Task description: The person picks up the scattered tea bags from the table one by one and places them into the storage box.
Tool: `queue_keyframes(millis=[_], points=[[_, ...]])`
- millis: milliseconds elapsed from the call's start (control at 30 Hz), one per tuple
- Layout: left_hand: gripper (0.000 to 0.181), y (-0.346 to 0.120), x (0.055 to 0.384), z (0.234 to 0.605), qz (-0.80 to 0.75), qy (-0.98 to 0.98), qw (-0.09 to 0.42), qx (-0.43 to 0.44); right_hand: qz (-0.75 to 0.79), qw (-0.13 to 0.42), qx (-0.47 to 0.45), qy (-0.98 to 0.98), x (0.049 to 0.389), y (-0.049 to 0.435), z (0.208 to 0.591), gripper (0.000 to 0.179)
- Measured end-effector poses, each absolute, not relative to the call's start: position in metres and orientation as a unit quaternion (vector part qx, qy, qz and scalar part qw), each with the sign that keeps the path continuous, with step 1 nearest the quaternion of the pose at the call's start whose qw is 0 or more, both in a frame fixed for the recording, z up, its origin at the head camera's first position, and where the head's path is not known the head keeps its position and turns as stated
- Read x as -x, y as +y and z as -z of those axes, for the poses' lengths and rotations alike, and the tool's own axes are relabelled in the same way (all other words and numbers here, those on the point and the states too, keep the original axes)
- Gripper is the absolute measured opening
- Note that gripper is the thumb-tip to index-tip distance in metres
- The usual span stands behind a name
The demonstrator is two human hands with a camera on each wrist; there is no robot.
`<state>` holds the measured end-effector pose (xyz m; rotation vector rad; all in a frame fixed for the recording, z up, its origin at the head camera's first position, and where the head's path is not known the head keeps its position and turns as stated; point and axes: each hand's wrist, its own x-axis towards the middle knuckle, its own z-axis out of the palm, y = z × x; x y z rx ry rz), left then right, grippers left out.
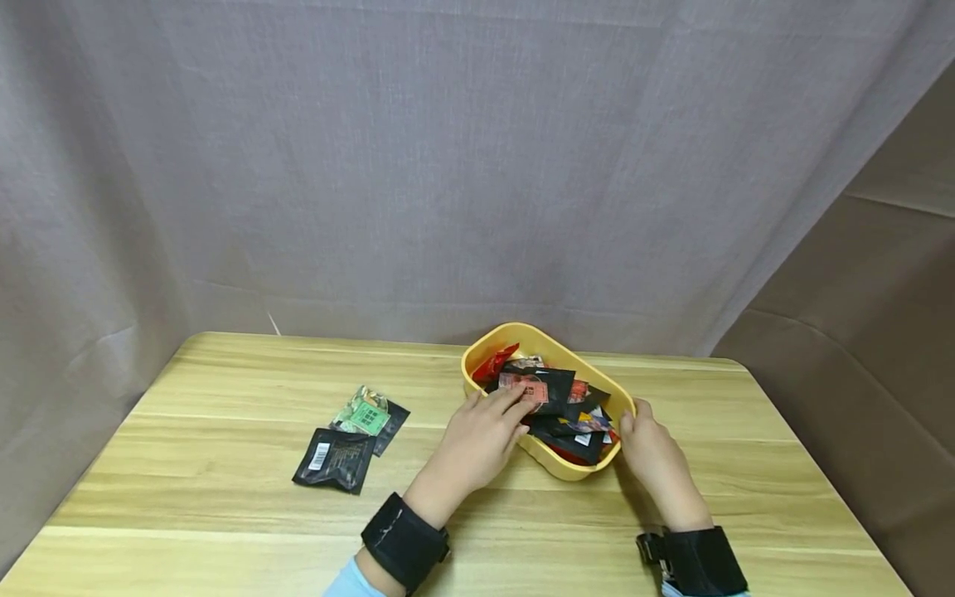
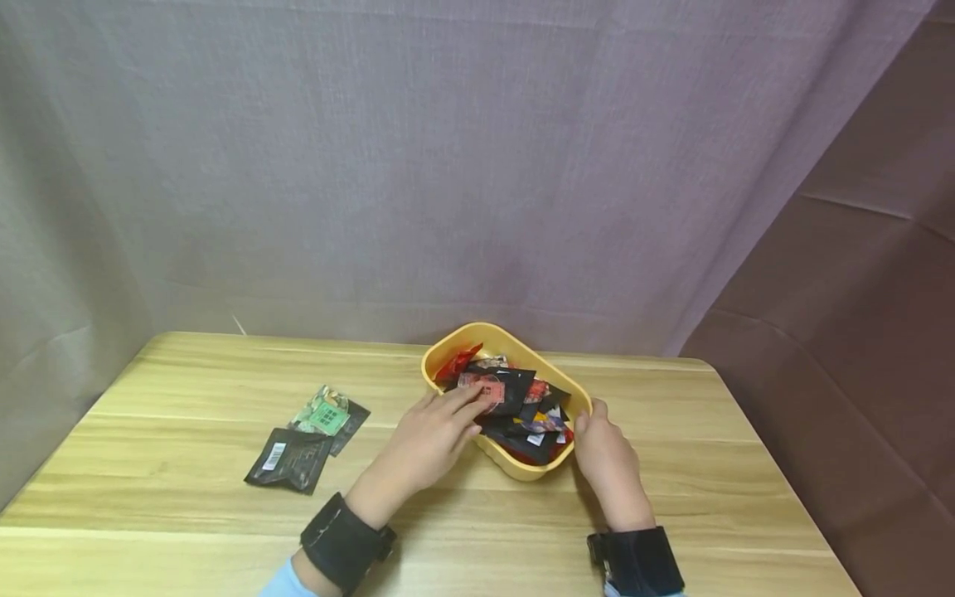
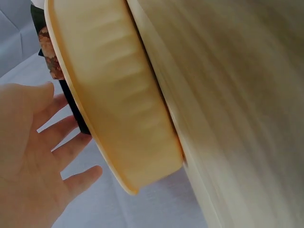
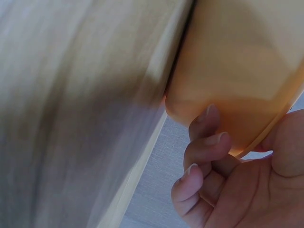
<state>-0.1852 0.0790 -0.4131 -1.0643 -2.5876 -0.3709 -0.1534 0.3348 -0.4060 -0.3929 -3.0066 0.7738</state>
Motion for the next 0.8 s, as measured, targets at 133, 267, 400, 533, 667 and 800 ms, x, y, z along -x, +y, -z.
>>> queue_keyframes(millis=[133,267,400,533,667,800], points=[[0.043,0.074,0.187,0.408,0.141,-0.911,0.152,0.355,-0.249,0.004,0.126,-0.960,0.153,0.335,0.406,0.054],[0.044,0.061,0.194,0.404,0.171,-0.917,0.154,0.326,-0.249,0.001,0.128,-0.960,0.154,0.336,0.407,0.055],[0.048,0.042,0.203,0.401,0.205,-0.926,0.146,0.283,-0.249,0.001,0.129,-0.960,0.154,0.336,0.406,0.054],[0.053,0.019,0.212,0.400,0.209,-0.945,0.126,0.220,-0.250,0.001,0.129,-0.960,0.154,0.336,0.407,0.055],[0.064,-0.005,0.219,0.402,0.199,-0.965,0.074,0.150,-0.249,0.000,0.129,-0.960,0.154,0.336,0.407,0.055],[0.080,-0.029,0.222,0.408,0.193,-0.977,-0.017,0.085,-0.249,0.000,0.128,-0.960,0.155,0.336,0.407,0.055]])
